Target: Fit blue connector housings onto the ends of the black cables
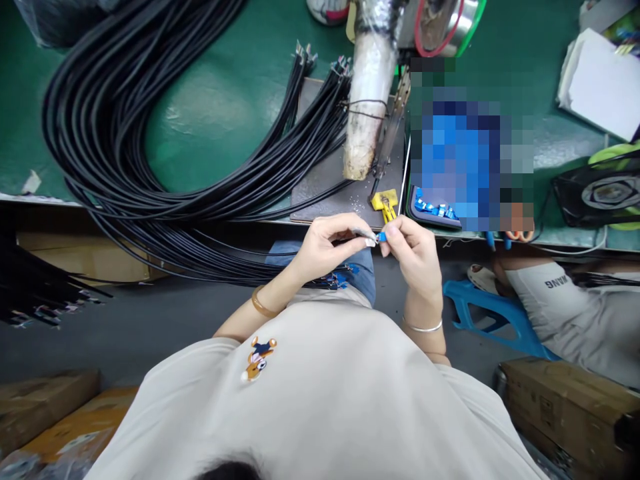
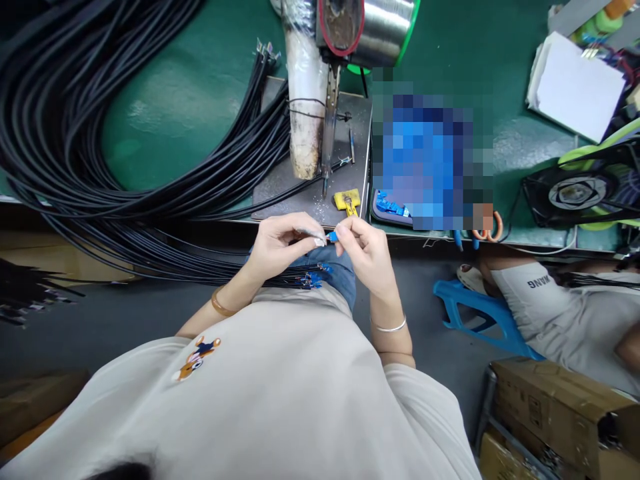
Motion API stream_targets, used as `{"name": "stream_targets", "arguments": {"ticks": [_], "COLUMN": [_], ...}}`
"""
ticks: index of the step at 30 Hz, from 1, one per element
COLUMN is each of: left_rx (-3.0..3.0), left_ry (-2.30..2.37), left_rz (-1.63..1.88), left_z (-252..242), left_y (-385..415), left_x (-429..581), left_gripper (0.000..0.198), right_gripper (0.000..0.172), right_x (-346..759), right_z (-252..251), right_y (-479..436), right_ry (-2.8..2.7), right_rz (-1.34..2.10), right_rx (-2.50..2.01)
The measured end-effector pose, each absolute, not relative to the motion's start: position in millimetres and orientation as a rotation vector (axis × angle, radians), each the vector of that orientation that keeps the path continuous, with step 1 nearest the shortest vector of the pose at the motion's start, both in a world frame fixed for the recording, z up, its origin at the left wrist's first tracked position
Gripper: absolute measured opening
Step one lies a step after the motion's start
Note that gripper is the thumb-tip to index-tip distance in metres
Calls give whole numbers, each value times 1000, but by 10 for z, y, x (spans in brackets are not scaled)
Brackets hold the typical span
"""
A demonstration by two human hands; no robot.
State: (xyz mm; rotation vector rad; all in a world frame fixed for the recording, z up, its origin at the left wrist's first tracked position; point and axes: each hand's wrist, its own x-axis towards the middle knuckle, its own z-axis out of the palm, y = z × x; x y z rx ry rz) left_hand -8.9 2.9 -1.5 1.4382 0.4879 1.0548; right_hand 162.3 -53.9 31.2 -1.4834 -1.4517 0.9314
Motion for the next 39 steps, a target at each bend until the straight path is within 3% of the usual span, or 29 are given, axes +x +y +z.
{"name": "stream_targets", "arguments": {"ticks": [2,9,12,16,23,28,39], "left_rx": [1603,1742,1455,1104,940,922,939], "left_ry": [434,727,807,767,670,690,722], "left_rz": [1055,1175,1154,1093,999,1002,1137], "left_z": [21,-33,-84,-101,-88,-72,-56], "left_y": [52,-8,-10,64,136,162,226], "left_x": [-137,-56,11,37,42,76,158], "left_gripper": [7,8,4,21,35,39,27], "right_gripper": [35,23,15,19,19,15,17], "right_x": [1646,1575,1517,1481,1484,1469,1482], "right_z": [321,278,261,228,77,13,9], "right_y": [-525,-475,-487,-523,-488,-409,-316], "right_ry": [-1522,-1685,-1379,-1193,-1727,-1690,-1671], "right_rz": [898,208,171,195,-107,-58,-78], "right_rx": [-1441,-1584,-1508,-1404,-1362,-1355,-1309]}}
